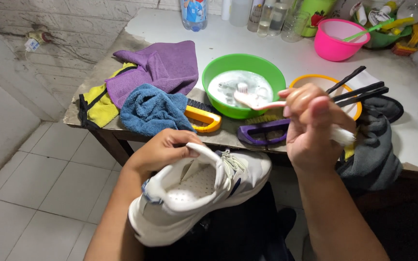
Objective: The person wipes a white sneaker with a yellow cloth, removes the insole, and then scrubs the interior and upper parts of the shoe with a pink brush dipped in soapy water. The person repeatedly dips the brush into a green bowl of soapy water to continue scrubbing.
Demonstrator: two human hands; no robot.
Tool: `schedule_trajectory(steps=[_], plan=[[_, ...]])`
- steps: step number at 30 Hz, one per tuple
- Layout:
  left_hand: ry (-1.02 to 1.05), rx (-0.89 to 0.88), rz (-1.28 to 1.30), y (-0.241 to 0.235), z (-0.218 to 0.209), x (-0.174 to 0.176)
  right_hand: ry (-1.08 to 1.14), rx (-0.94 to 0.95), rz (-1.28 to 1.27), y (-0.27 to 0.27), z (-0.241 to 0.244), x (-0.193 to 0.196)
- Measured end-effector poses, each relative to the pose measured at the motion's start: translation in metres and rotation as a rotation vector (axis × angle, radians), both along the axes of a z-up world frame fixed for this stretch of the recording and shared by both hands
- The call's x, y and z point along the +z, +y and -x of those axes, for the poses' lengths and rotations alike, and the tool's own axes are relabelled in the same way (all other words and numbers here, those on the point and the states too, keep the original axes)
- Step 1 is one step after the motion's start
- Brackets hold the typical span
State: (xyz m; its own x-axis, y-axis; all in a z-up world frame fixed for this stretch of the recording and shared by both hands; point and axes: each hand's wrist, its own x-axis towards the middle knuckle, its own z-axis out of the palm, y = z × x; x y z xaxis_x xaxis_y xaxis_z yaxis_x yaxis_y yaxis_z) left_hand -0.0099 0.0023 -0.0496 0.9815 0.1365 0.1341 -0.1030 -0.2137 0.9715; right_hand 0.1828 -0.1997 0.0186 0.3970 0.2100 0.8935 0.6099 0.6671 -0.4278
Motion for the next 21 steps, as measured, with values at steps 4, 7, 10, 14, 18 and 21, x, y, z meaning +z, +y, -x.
schedule_trajectory(steps=[4, 7, 10, 14, 18, 21], plan=[[-0.100, 0.053, -0.094, -0.035, 0.011, 0.008, 0.211, -0.038, -0.128, -0.024, 0.006, -0.007], [0.029, 0.230, -0.316, -0.065, 0.016, 0.014, 0.319, 0.127, -0.199, -0.079, 0.010, -0.030], [0.133, 0.322, -0.653, -0.083, 0.017, -0.001, 0.222, 0.115, -0.183, -0.134, 0.004, -0.080], [0.160, 0.421, -0.932, -0.093, 0.006, -0.037, 0.015, 0.088, -0.207, -0.131, 0.007, -0.075], [0.128, 0.521, -0.979, -0.114, -0.001, -0.084, 0.153, -0.136, 0.163, -0.165, 0.078, -0.056], [0.117, 0.543, -1.032, -0.140, -0.007, -0.133, -0.038, 0.192, 0.305, -0.173, 0.078, -0.093]])
